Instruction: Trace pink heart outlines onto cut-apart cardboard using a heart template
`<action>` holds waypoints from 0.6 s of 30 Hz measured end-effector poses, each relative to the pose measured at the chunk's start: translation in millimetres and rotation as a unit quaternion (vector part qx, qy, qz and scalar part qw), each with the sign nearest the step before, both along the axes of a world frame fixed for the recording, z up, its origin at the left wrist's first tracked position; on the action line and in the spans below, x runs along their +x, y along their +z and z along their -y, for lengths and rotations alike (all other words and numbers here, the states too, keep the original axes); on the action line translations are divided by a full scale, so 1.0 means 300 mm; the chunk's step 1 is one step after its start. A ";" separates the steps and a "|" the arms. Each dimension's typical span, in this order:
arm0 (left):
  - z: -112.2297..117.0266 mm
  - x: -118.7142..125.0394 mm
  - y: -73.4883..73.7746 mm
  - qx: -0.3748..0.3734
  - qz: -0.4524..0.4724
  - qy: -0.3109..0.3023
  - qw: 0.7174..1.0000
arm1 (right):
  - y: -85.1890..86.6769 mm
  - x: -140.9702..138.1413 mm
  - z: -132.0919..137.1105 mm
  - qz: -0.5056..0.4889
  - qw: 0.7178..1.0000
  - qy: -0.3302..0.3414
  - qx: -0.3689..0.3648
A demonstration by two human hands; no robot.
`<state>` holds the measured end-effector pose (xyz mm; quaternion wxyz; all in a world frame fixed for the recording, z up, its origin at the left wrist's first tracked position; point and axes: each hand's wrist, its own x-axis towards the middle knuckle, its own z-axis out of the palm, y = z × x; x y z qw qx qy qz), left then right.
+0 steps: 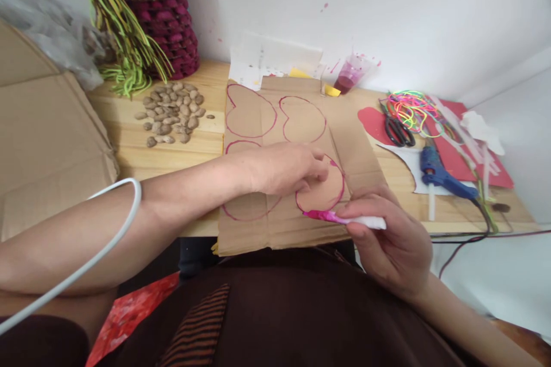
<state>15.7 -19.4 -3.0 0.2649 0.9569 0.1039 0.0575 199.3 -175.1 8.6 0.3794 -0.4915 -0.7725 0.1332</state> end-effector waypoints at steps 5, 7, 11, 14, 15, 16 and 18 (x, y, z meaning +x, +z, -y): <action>0.001 0.000 0.007 0.016 -0.016 -0.002 1.000 | -0.001 -0.005 -0.005 0.004 1.000 0.006 0.011; 0.002 0.000 0.011 0.021 -0.025 0.000 0.999 | -0.004 -0.005 -0.009 0.004 1.000 0.010 0.015; 0.002 0.001 0.013 0.025 -0.022 -0.004 0.999 | -0.012 -0.007 -0.015 0.009 1.000 0.017 0.022; 0.001 0.000 0.011 0.023 -0.017 -0.005 1.000 | -0.012 -0.010 -0.020 0.013 0.999 0.018 0.023; 0.001 0.000 0.010 0.022 -0.017 -0.005 1.000 | -0.012 -0.011 -0.021 0.014 0.999 0.018 0.024; 0.001 0.000 0.009 0.022 -0.016 -0.005 1.000 | -0.011 -0.011 -0.022 0.014 0.999 0.017 0.025; 0.001 0.000 0.007 0.021 -0.017 -0.004 1.000 | -0.010 -0.013 -0.024 0.016 0.999 0.019 0.025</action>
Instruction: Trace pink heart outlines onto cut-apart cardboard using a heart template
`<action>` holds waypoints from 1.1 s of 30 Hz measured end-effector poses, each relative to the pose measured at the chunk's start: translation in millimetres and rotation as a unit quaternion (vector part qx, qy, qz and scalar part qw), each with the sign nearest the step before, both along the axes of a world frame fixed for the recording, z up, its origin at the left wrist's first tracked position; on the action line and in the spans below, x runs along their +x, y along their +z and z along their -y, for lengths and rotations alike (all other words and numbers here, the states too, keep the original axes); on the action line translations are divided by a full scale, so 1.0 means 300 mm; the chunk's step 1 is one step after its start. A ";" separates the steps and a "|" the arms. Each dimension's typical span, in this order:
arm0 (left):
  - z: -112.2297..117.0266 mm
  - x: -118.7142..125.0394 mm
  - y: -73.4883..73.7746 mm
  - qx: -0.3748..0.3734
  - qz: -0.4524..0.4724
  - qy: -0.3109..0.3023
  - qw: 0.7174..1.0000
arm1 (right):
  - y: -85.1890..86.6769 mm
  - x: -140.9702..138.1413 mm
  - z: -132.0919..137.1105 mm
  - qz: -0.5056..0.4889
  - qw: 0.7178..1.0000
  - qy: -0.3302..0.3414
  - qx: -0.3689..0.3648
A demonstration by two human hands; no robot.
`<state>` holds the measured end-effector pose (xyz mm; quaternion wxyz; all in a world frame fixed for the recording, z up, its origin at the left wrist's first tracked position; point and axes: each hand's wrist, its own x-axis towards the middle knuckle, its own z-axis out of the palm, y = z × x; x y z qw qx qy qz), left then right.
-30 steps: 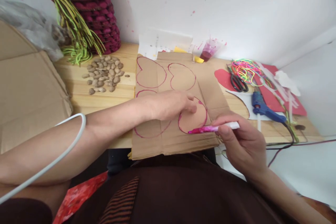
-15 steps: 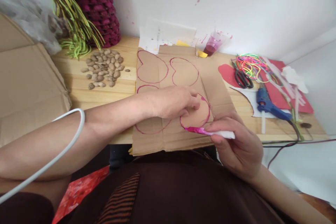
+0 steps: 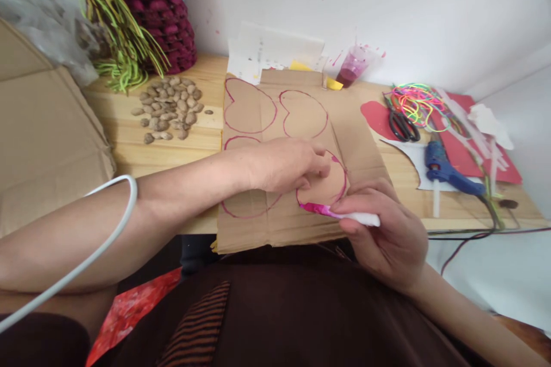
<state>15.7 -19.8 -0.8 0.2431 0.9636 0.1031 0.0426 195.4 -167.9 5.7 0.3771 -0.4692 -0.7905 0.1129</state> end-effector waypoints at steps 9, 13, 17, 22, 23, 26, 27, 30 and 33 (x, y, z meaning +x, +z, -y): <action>-0.002 0.000 -0.005 -0.009 0.001 0.000 1.000 | -0.004 -0.002 -0.001 0.011 1.000 0.022 0.007; -0.002 0.000 -0.003 -0.003 -0.003 0.001 1.000 | -0.006 0.008 0.006 0.012 1.000 0.024 0.004; -0.001 0.000 -0.001 0.003 -0.008 0.003 1.000 | -0.005 0.017 0.014 0.005 1.000 0.016 -0.002; -0.002 -0.002 -0.008 -0.004 0.003 0.004 1.000 | -0.002 0.031 0.023 0.006 1.000 0.016 -0.004; -0.003 -0.002 -0.009 -0.005 0.007 0.004 1.000 | -0.001 0.034 0.024 0.006 1.000 0.017 -0.001; -0.003 -0.001 -0.005 -0.003 0.009 0.001 1.000 | 0.001 0.045 0.026 0.006 1.000 0.026 0.005; -0.003 -0.001 -0.003 -0.001 0.008 0.000 1.000 | 0.003 0.048 0.026 0.008 1.000 0.029 0.005; -0.001 -0.001 0.005 0.009 -0.003 0.001 1.000 | 0.010 0.055 0.027 0.018 0.999 0.027 0.013; 0.002 -0.001 0.009 0.011 -0.009 0.005 1.000 | 0.015 0.065 0.029 0.020 0.999 0.017 0.018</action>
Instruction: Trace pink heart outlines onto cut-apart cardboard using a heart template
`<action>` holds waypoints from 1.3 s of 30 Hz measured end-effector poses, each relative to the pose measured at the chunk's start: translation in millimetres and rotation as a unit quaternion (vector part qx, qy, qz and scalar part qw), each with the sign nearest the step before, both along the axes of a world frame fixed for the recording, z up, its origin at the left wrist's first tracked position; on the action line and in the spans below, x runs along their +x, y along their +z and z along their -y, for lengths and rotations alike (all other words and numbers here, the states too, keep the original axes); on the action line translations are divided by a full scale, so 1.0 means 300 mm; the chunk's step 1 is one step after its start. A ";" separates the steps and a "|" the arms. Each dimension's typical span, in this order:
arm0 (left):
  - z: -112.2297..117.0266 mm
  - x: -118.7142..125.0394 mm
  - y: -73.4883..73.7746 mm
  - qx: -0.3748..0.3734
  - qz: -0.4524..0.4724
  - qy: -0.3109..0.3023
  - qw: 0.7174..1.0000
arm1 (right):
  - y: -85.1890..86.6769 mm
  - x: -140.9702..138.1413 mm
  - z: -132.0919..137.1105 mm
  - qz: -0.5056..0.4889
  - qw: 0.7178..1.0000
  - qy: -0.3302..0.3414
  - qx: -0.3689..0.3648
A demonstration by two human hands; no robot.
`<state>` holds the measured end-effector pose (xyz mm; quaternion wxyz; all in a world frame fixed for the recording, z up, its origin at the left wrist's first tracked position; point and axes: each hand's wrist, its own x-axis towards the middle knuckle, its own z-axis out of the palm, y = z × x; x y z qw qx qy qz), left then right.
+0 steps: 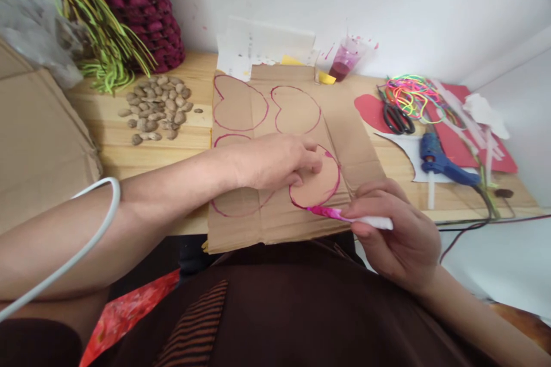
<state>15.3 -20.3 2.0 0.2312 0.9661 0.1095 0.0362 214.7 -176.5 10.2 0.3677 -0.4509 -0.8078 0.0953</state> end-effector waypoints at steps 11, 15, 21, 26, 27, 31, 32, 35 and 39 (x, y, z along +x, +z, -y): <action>0.001 0.001 0.000 -0.001 -0.002 -0.002 1.000 | -0.030 0.056 0.008 -0.054 0.998 -0.014 -0.028; 0.004 0.001 0.003 -0.012 -0.016 0.004 1.000 | -0.032 0.069 0.005 -0.067 0.997 -0.015 -0.039; 0.003 0.000 0.005 -0.011 -0.018 0.007 1.000 | -0.038 0.088 -0.004 -0.085 0.995 -0.033 -0.042; 0.003 -0.001 0.007 -0.007 -0.011 0.003 1.000 | -0.050 0.112 -0.017 -0.092 0.994 -0.058 -0.029; 0.003 -0.001 0.007 -0.008 -0.008 0.002 1.000 | -0.051 0.116 -0.019 -0.093 0.993 -0.061 -0.027; 0.004 0.000 0.003 -0.009 0.000 0.000 1.000 | -0.044 0.122 -0.016 -0.105 0.993 -0.056 -0.020; 0.004 0.000 0.002 -0.009 0.001 0.001 1.000 | -0.041 0.120 -0.013 -0.109 0.993 -0.049 -0.021; 0.006 0.000 0.005 -0.005 0.000 0.004 1.000 | -0.035 0.108 -0.004 -0.117 0.992 -0.033 -0.035; 0.007 0.001 0.012 -0.009 -0.005 0.003 1.000 | -0.042 0.089 0.004 -0.119 0.990 -0.033 -0.061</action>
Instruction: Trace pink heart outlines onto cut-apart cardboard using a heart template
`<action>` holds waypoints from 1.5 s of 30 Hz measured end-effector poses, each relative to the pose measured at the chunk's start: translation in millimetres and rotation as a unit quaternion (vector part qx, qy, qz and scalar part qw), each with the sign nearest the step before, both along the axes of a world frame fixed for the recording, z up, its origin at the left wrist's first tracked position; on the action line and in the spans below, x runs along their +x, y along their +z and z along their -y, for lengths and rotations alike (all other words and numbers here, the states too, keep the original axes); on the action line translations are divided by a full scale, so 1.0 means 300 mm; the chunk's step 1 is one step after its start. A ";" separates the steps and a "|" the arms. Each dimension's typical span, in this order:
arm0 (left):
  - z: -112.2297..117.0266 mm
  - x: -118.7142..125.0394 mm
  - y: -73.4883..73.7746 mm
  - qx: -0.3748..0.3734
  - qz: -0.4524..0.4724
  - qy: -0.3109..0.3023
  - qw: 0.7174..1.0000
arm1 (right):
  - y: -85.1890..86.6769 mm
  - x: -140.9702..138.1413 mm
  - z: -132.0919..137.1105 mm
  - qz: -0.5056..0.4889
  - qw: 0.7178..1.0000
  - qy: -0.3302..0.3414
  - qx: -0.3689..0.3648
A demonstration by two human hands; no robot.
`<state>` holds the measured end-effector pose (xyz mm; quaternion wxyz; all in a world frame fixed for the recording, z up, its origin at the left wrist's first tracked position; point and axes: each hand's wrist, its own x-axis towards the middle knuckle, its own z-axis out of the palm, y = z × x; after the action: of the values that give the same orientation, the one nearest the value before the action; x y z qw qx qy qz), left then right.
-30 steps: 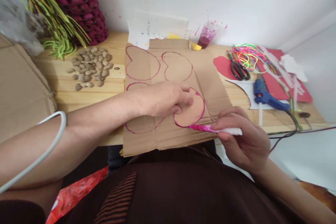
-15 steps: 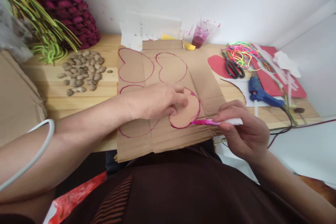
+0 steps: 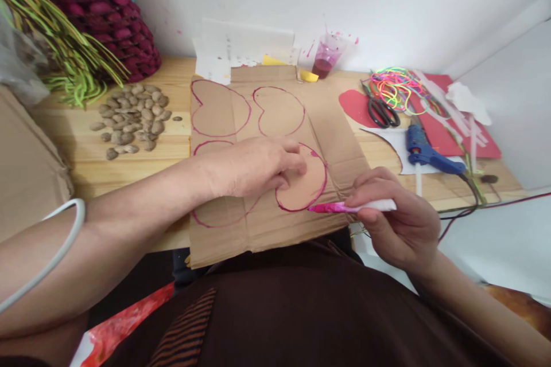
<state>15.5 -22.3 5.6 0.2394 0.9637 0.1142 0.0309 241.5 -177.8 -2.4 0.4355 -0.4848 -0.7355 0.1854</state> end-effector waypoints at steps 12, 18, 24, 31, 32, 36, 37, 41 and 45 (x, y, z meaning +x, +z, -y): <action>-0.002 -0.001 -0.008 0.005 0.009 -0.002 1.000 | 0.001 0.009 -0.016 0.010 1.000 -0.020 -0.018; -0.004 0.000 -0.010 0.006 0.011 -0.006 1.000 | -0.007 0.029 -0.023 0.000 0.999 -0.022 -0.025; -0.006 -0.002 -0.016 0.008 0.019 -0.009 1.000 | -0.006 0.044 -0.035 0.004 0.999 -0.031 -0.025; -0.009 -0.003 -0.018 0.001 0.015 -0.010 1.000 | -0.011 0.071 -0.057 0.009 0.999 -0.047 -0.010; -0.010 -0.003 -0.019 0.000 0.016 -0.012 1.000 | -0.010 0.074 -0.059 0.011 0.999 -0.051 -0.008; -0.011 -0.002 -0.021 0.000 0.012 -0.010 1.000 | -0.004 0.076 -0.067 0.015 0.998 -0.057 0.001; -0.011 -0.002 -0.020 0.000 0.010 -0.008 1.000 | -0.001 0.076 -0.068 0.014 0.998 -0.056 0.007; -0.007 -0.001 -0.014 0.001 0.013 -0.005 1.000 | 0.009 0.072 -0.066 0.007 0.998 -0.058 0.031; -0.004 -0.001 -0.009 0.005 0.013 -0.001 1.000 | 0.011 0.067 -0.060 0.000 0.999 -0.047 0.025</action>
<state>15.3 -21.2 2.8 0.2362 0.9645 0.1099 0.0434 261.5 -159.9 0.9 0.4555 -0.5080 -0.7164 0.1460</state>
